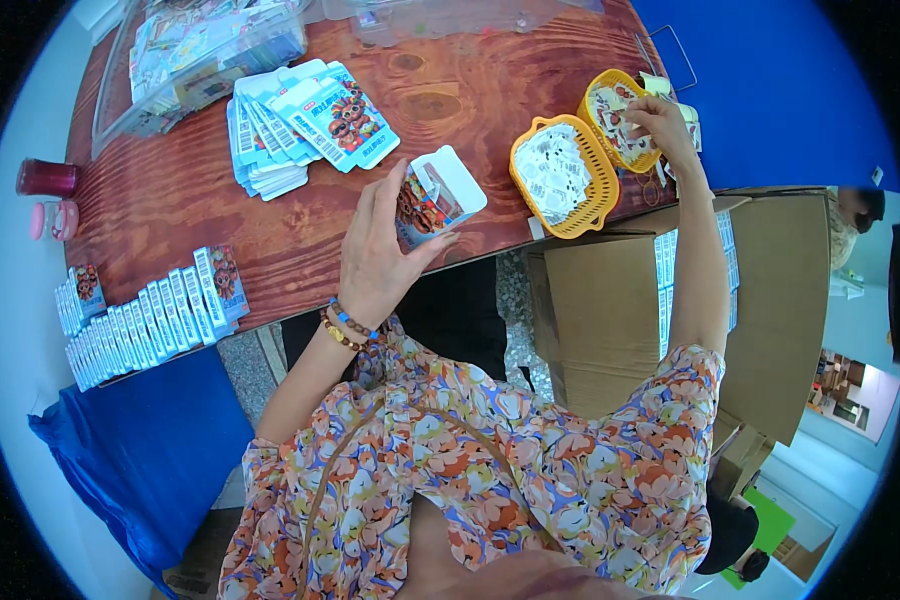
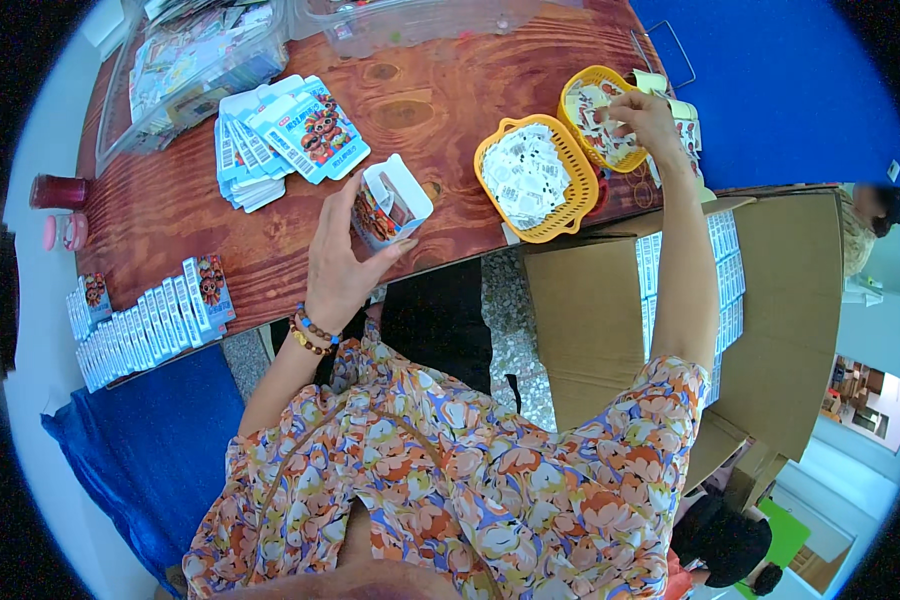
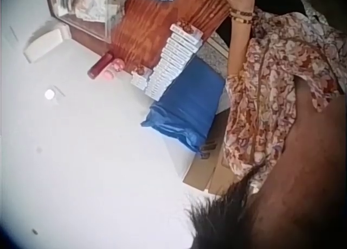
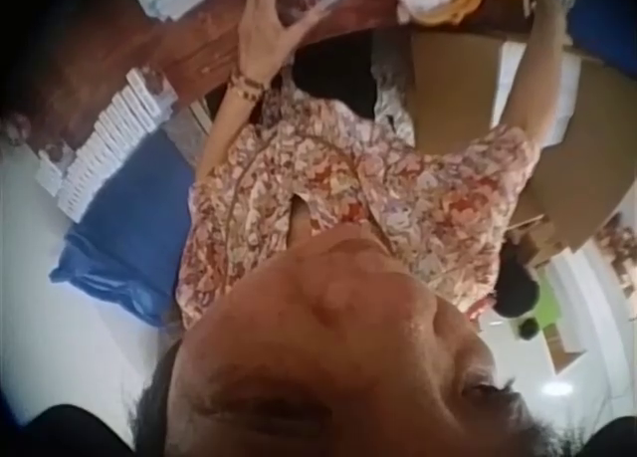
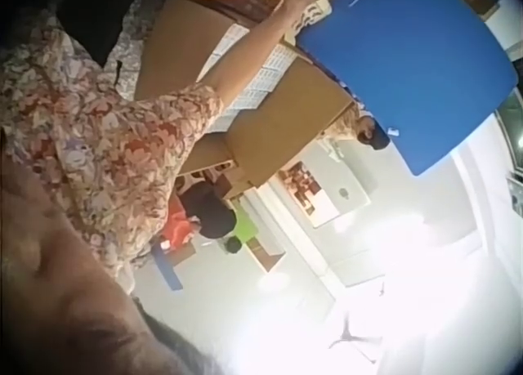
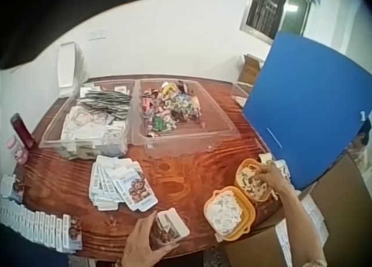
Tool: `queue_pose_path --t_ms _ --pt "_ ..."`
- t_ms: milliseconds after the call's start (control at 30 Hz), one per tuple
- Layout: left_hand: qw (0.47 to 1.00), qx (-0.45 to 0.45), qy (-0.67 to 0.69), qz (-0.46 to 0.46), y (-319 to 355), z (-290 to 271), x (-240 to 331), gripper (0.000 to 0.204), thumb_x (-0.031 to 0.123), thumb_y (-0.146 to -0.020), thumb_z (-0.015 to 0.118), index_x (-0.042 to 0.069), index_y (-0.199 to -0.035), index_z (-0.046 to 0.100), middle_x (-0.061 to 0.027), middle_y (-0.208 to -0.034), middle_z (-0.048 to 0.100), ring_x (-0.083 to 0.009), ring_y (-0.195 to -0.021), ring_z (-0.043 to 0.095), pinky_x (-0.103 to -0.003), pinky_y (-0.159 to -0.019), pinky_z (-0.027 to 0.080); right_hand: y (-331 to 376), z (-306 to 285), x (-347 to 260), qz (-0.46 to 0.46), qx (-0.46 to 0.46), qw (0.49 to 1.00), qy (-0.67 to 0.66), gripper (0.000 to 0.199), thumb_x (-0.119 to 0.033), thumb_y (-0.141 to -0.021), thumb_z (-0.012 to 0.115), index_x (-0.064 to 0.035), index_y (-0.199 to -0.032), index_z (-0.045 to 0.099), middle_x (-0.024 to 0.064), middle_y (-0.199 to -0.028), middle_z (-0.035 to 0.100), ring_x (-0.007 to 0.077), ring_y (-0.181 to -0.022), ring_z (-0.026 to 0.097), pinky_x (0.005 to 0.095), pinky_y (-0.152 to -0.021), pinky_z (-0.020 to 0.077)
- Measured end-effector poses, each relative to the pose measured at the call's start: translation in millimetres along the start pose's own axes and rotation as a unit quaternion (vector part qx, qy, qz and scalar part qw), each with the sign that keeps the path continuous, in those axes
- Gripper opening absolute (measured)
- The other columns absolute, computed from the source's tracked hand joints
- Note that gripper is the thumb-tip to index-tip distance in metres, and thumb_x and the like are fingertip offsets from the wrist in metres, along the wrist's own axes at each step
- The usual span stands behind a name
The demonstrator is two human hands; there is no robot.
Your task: Packaging small toys into individual boxes and organizing them.
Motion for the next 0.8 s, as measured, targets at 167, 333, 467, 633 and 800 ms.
queue_pose_path --t_ms 167,333,467,633,800 --pt "1.000 0.000 0.013 -0.006 2 -2 -3 0.088 0.033 -0.074 0.086 0.003 -0.145 0.042 -0.0189 -0.124 0.056 -0.0352 -0.113 0.059 -0.044 -0.093 0.051 -9 -1 16 -0.052 0.039 0.997 -0.034 0.017 -0.023 -0.089 0.074 -0.0057 -0.093 0.074 0.0033 -0.087 0.072 0.0096 -0.068 0.061 0.0257 -0.062 0.0495" --pt "1.000 0.019 -0.016 -0.001 1 -4 -1 0.088 0.030 -0.072 0.087 0.003 -0.144 0.043 -0.0189 -0.122 0.057 -0.0361 -0.110 0.060 -0.044 -0.090 0.052 12 -15 -16 -0.142 0.246 0.917 0.279 0.026 -0.028 -0.090 0.070 -0.0051 -0.100 0.075 0.0086 -0.082 0.072 0.0129 -0.066 0.064 0.0322 -0.062 0.0505" --pt "0.999 0.033 -0.027 -0.006 -2 -1 -6 0.086 0.028 -0.070 0.088 0.004 -0.141 0.046 -0.0165 -0.120 0.059 -0.0355 -0.108 0.061 -0.043 -0.085 0.054 76 30 -93 -0.171 0.037 0.977 -0.124 0.011 -0.009 -0.090 0.069 -0.0026 -0.099 0.073 -0.0003 -0.083 0.068 0.0035 -0.071 0.057 0.0219 -0.056 0.0410" --pt "0.997 0.035 -0.063 0.008 -3 -4 4 0.086 0.030 -0.071 0.087 0.005 -0.142 0.045 -0.0156 -0.119 0.059 -0.0338 -0.105 0.062 -0.044 -0.083 0.055 159 117 -173 -0.340 -0.083 0.929 -0.119 0.008 -0.010 -0.091 0.071 -0.0027 -0.094 0.072 0.0001 -0.080 0.069 0.0065 -0.064 0.057 0.0225 -0.055 0.0436" --pt "0.995 0.056 -0.083 0.015 1 -11 0 0.087 0.030 -0.071 0.087 0.005 -0.143 0.045 -0.0157 -0.117 0.058 -0.0342 -0.104 0.062 -0.044 -0.082 0.054 175 160 -193 -0.471 -0.052 0.850 0.229 0.013 -0.007 -0.091 0.068 -0.0023 -0.103 0.071 0.0097 -0.078 0.070 0.0144 -0.069 0.066 0.0265 -0.065 0.0528"
Point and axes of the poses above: each hand's wrist, its own y-axis away from the middle knuckle, its own z-axis out of the palm, x = y × z, the point moved 4 cm from there along -y, towards the middle knuckle
